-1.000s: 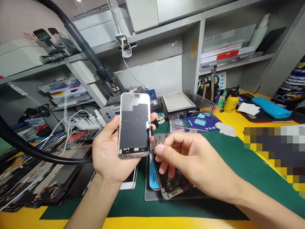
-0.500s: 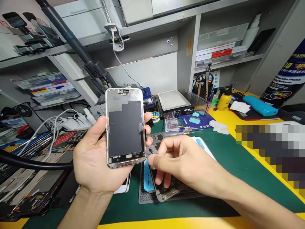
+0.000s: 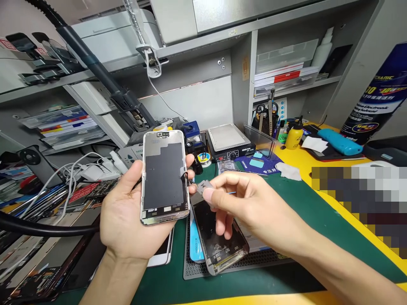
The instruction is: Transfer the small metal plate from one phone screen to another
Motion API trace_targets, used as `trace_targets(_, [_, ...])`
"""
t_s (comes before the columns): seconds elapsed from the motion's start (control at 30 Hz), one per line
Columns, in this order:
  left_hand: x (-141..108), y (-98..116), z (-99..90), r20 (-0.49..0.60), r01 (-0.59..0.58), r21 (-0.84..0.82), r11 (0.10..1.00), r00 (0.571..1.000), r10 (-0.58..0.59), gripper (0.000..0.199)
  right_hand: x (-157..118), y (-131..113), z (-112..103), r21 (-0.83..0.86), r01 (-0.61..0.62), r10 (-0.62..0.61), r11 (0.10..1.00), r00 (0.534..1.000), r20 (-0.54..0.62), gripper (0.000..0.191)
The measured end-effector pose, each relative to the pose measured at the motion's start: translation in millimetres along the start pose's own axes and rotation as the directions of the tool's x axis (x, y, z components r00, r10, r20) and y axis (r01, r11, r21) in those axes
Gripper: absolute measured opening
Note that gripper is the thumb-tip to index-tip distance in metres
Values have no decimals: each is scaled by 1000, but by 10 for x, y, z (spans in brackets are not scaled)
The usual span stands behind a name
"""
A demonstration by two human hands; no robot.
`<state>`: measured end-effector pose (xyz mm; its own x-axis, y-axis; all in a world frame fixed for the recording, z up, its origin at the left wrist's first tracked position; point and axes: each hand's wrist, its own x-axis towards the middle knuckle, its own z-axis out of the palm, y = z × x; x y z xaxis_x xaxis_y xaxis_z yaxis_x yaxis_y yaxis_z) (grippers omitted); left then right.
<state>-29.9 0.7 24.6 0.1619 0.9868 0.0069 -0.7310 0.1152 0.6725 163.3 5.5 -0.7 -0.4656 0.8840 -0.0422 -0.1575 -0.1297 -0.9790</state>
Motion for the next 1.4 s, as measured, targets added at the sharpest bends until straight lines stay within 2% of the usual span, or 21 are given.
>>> trace_targets(0.13, [21,1,-14,5,-19,16,1000,1000,19,49,-9,-30,17,2,17,-17,1000,1000,13,31])
trace_targets(0.33, [25,-7,4,-40,-9,32,999,999,11,50,-9,-4,-2,36,-17,16,999,1000,6,26])
trace_targets(0.5, [17,-21,3,-17,-7,29,1000,1000,8,48,23,58,-58,20,63,-61,998,994,-90,24])
trace_targets(0.7, [-2,-53,4,57,-48,45,998,997,45,45,15,67,-48,-21,196,-195,980,951,-241,24])
trace_targets(0.97, [-7,-91,6,-27,-88,203,975,995,95,39,2,31,-32,-38,195,-197,980,927,-320,28])
trace_targets(1.17, [3,-114,-45,96,-238,364,901,971,218,35,-25,-8,-69,-64,226,-233,972,895,-380,27])
trace_targets(1.3, [-15,-137,-26,125,-303,391,869,953,276,40,-15,-37,-102,-55,209,-215,976,916,-340,24])
trace_targets(1.4, [-42,-166,7,95,-318,362,876,948,305,56,17,-93,-124,46,177,-154,983,937,-315,23])
